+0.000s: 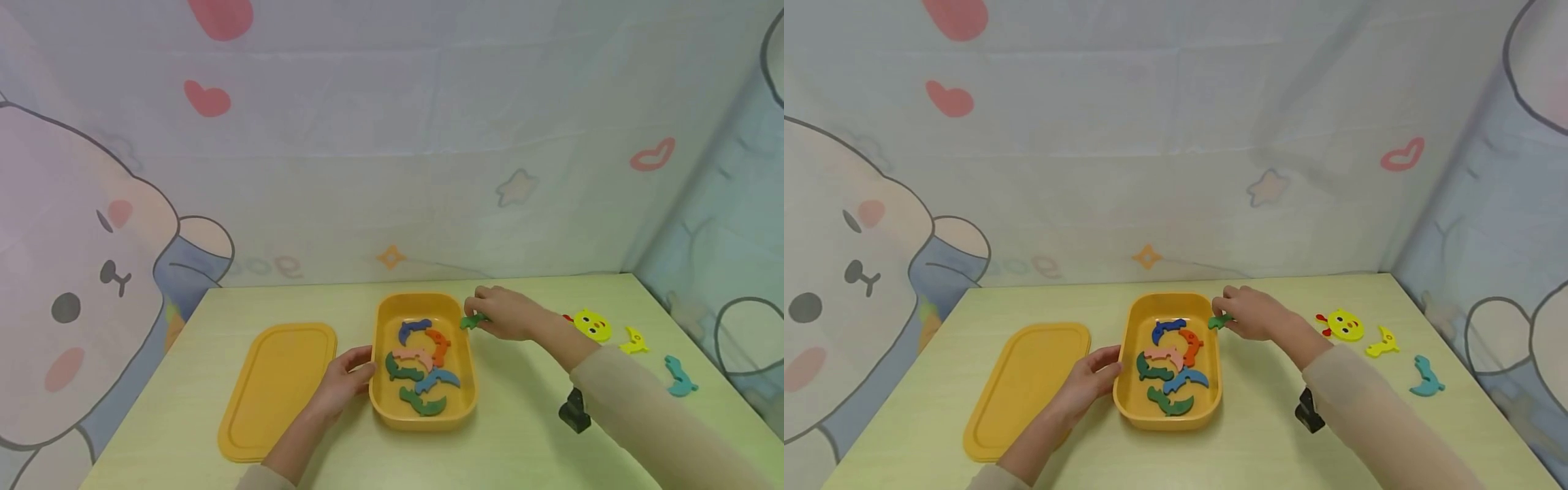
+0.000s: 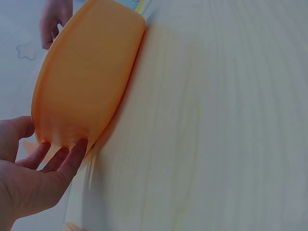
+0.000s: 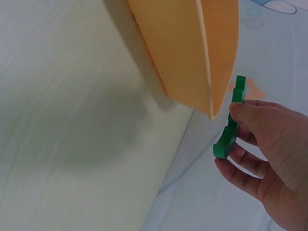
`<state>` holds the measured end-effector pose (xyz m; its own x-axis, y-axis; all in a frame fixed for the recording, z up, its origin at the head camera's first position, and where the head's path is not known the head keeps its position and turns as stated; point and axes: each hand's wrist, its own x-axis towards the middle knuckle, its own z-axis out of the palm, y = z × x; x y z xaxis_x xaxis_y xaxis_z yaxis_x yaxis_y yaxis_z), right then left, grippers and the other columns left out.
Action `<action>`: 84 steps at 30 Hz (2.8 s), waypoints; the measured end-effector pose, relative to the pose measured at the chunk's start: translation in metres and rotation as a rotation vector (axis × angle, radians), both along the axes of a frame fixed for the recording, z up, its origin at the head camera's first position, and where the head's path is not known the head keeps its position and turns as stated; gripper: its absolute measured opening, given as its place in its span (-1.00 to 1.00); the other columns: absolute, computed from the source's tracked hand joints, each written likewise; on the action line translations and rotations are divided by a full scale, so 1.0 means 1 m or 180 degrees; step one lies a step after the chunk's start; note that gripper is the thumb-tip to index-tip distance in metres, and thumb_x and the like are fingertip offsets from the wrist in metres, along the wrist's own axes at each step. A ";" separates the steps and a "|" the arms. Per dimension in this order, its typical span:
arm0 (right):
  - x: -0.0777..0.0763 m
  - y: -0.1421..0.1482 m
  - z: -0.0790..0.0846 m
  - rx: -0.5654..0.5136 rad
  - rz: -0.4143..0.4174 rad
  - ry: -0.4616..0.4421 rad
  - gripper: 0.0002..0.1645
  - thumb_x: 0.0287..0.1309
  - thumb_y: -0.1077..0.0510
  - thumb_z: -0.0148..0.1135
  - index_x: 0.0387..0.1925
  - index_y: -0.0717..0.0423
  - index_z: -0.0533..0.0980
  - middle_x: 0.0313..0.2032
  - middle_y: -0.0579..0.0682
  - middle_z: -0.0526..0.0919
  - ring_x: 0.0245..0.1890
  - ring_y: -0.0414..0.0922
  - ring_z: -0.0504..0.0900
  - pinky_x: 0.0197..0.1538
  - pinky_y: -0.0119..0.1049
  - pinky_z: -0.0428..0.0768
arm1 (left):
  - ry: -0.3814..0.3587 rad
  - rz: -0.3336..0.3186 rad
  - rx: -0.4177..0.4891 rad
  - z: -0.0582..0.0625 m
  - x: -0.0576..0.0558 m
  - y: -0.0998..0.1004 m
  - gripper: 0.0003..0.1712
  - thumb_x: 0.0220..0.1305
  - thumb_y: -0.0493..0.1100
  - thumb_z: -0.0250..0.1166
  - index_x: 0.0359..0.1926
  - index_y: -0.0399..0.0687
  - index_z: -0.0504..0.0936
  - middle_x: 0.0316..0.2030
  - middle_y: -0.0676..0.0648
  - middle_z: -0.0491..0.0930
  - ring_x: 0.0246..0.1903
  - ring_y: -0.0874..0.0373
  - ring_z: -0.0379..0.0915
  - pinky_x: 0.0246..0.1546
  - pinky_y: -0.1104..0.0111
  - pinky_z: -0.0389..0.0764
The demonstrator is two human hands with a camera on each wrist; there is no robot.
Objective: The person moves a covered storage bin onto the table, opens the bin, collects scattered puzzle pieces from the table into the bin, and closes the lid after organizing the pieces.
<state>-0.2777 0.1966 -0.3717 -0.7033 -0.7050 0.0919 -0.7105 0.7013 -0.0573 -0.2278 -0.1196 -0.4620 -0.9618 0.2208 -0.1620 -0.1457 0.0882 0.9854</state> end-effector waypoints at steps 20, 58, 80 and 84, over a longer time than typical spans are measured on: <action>0.019 -0.045 0.002 0.0207 0.0297 0.0077 -0.81 0.07 0.21 0.27 -0.26 -0.03 0.47 -0.34 -0.08 0.44 -0.39 -0.12 0.40 -0.35 -0.35 0.47 | 0.0017 -0.0016 0.0005 0.001 0.002 0.000 -0.50 0.31 -0.20 0.09 0.23 -0.28 0.31 0.20 -0.28 0.32 0.03 -0.07 0.44 -0.10 0.24 0.59; 0.044 -0.092 -0.007 0.0525 0.0705 0.0246 -0.81 0.10 0.12 0.26 -0.21 -0.14 0.50 -0.32 -0.15 0.45 -0.41 -0.17 0.39 -0.41 -0.48 0.43 | 0.0053 -0.0083 0.0037 -0.002 0.001 0.000 -0.50 0.31 -0.22 0.08 0.23 -0.32 0.29 0.21 -0.31 0.30 0.06 -0.10 0.42 -0.09 0.21 0.59; 0.046 -0.086 -0.018 0.0327 0.0804 0.0102 -0.67 0.05 0.09 0.30 -0.09 -0.13 0.51 -0.11 -0.14 0.48 -0.29 -0.15 0.44 -0.27 -0.42 0.51 | 0.0072 -0.0072 -0.0003 -0.001 0.002 0.000 -0.51 0.32 -0.22 0.08 0.23 -0.29 0.31 0.20 -0.29 0.31 0.05 -0.10 0.42 -0.09 0.21 0.59; 0.046 -0.084 -0.019 0.0251 0.0876 0.0193 -0.64 0.06 0.04 0.30 -0.06 -0.13 0.49 -0.08 -0.14 0.49 -0.21 -0.14 0.48 -0.20 -0.38 0.55 | 0.0074 -0.0054 0.0001 -0.001 0.003 0.001 -0.52 0.31 -0.24 0.08 0.23 -0.30 0.32 0.20 -0.30 0.32 0.04 -0.11 0.43 -0.10 0.21 0.60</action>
